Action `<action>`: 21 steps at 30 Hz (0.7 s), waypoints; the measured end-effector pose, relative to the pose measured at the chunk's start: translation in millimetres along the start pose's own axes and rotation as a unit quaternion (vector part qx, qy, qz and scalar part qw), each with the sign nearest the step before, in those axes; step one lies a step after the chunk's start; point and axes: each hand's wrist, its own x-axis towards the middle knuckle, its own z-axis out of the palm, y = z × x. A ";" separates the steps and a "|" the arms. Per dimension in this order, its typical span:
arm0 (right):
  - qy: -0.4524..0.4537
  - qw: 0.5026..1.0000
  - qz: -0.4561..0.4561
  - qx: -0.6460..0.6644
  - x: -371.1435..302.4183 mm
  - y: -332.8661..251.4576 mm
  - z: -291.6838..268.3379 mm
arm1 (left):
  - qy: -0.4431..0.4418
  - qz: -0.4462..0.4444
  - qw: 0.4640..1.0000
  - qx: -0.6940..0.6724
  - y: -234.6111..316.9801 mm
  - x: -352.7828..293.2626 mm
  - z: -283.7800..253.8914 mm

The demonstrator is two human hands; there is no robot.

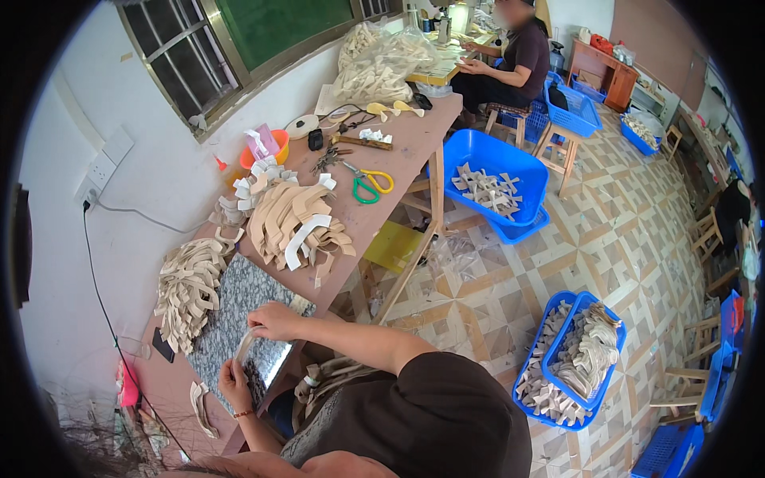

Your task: The person attaches strips onto curved shoe components by hand on a marble slab, presses them together, and stacks the assembled pieces.

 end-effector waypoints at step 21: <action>0.122 0.985 0.015 0.124 2.8 -3.6 -25.6 | 0.026 -0.007 0.999 -0.019 -1.9 0.7 0.8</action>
